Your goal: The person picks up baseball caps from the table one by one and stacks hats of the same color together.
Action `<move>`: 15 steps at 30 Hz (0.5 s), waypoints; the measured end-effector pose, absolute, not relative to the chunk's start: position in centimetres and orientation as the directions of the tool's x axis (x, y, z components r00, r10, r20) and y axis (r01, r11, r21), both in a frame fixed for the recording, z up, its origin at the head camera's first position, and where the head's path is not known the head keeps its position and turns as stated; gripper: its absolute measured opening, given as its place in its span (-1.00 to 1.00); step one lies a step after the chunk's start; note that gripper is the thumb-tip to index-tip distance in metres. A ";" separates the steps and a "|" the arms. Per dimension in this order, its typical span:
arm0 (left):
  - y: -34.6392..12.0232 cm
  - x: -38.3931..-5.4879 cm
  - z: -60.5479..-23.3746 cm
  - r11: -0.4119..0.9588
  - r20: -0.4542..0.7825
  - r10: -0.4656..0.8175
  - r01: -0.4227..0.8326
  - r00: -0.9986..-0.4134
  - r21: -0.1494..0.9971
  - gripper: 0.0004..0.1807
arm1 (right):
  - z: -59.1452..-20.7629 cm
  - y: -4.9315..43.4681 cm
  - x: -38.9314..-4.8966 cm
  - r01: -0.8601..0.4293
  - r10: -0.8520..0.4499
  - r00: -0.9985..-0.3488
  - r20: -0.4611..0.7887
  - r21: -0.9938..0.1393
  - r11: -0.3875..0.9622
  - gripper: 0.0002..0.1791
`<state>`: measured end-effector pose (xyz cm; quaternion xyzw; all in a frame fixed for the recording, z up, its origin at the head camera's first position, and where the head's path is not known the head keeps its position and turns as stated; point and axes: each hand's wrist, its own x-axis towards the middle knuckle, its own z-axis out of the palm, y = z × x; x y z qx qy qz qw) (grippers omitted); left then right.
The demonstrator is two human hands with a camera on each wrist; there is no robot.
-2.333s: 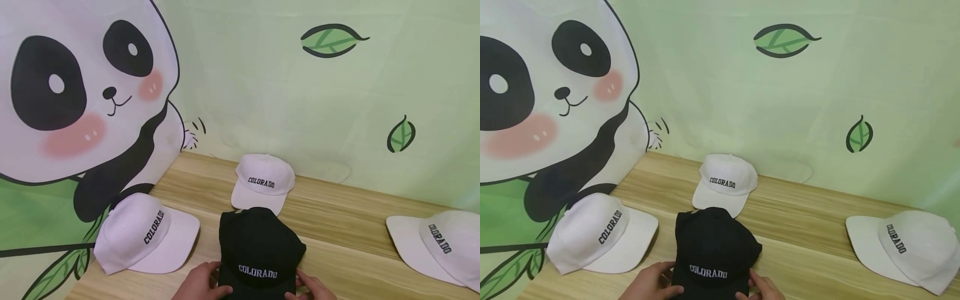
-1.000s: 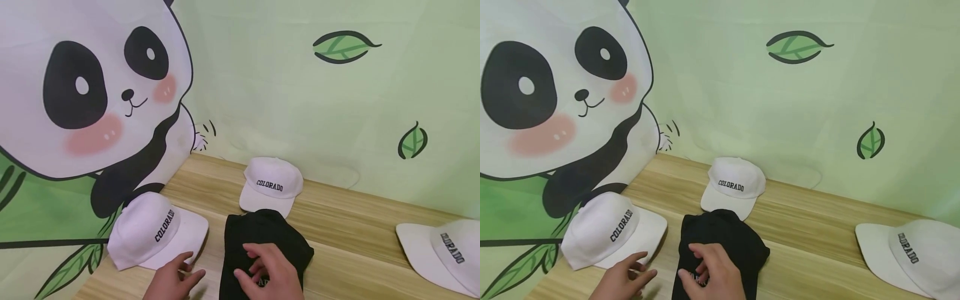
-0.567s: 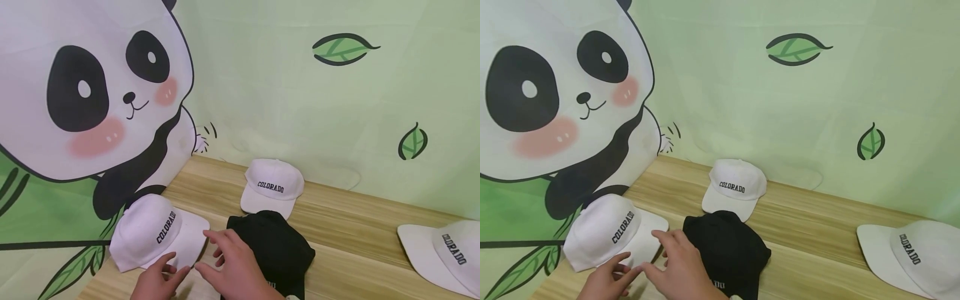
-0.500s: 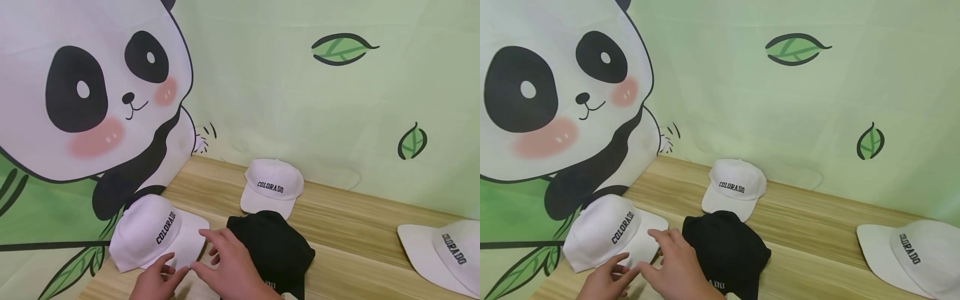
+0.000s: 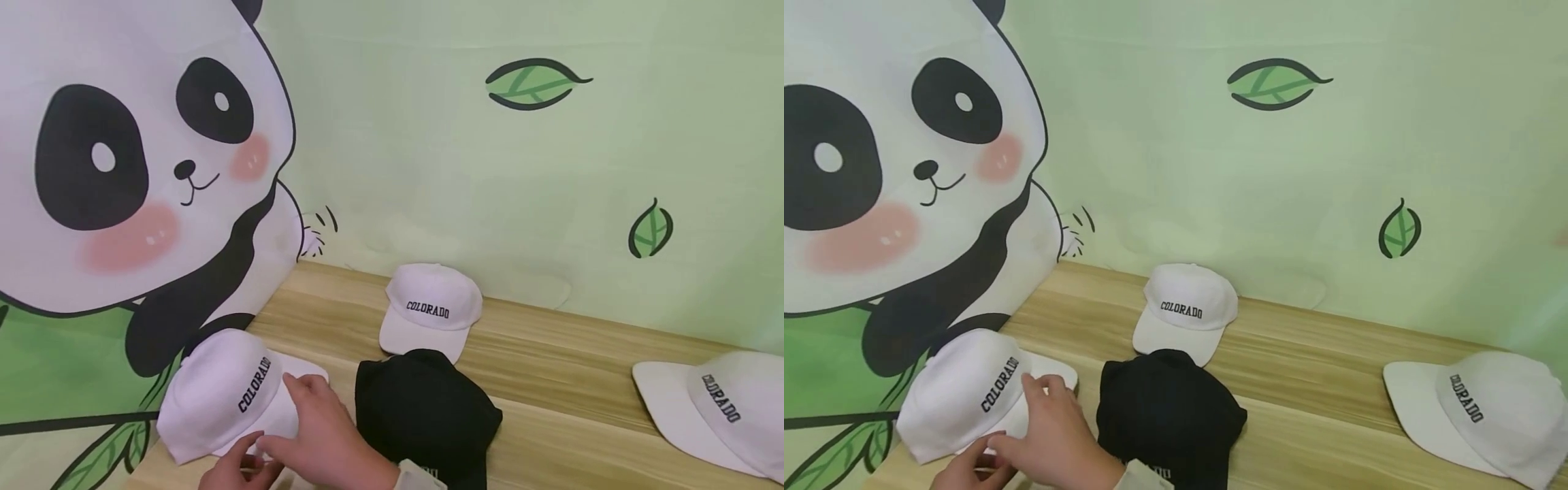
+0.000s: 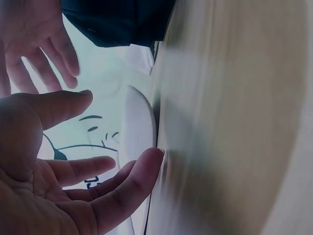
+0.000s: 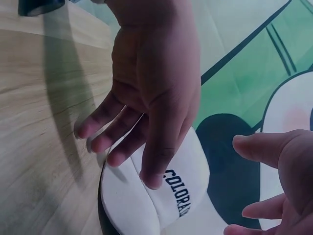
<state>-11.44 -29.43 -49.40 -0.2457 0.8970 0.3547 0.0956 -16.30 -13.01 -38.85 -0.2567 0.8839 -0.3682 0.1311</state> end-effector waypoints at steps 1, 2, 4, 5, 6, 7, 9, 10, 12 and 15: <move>-29.9 -11.4 -50.0 0.622 -0.353 -0.384 -0.522 -0.853 0.584 0.08 | -39.0 -13.4 -16.3 -0.365 -0.550 -0.834 -0.040 -0.707 0.605 -0.15; -30.3 -11.4 -50.7 0.617 -0.360 -0.400 -0.538 -0.843 0.575 0.12 | -39.1 -13.8 -16.4 -0.374 -0.551 -0.834 -0.037 -0.697 0.612 -0.13; -31.0 -11.4 -51.7 0.602 -0.382 -0.420 -0.568 -0.823 0.561 0.18 | -39.4 -14.3 -16.5 -0.384 -0.548 -0.836 -0.036 -0.675 0.630 -0.12; -31.2 -11.3 -52.1 0.594 -0.392 -0.429 -0.581 -0.814 0.557 0.22 | -39.5 -14.6 -16.6 -0.388 -0.545 -0.838 -0.033 -0.667 0.636 -0.12; -31.4 -11.3 -52.3 0.588 -0.400 -0.419 -0.580 -0.815 0.564 0.23 | -39.7 -14.8 -16.7 -0.384 -0.540 -0.841 -0.034 -0.666 0.640 -0.12; -31.4 -11.3 -52.4 0.577 -0.414 -0.410 -0.582 -0.813 0.573 0.24 | -39.8 -14.9 -16.8 -0.379 -0.536 -0.844 -0.035 -0.668 0.641 -0.12; -31.7 -11.2 -52.5 0.572 -0.426 -0.389 -0.577 -0.817 0.584 0.23 | -40.2 -15.2 -17.2 -0.369 -0.527 -0.849 -0.035 -0.674 0.640 -0.12; -31.7 -11.1 -52.4 0.577 -0.424 -0.372 -0.563 -0.826 0.592 0.23 | -40.4 -15.4 -17.3 -0.365 -0.524 -0.851 -0.037 -0.675 0.641 -0.13; -31.8 -10.9 -52.0 0.586 -0.422 -0.349 -0.546 -0.837 0.598 0.21 | -40.8 -15.7 -17.7 -0.359 -0.520 -0.853 -0.043 -0.675 0.645 -0.13; -31.6 -10.6 -51.1 0.604 -0.429 -0.346 -0.548 -0.834 0.578 0.23 | -41.4 -16.1 -18.2 -0.339 -0.505 -0.860 -0.070 -0.661 0.670 -0.14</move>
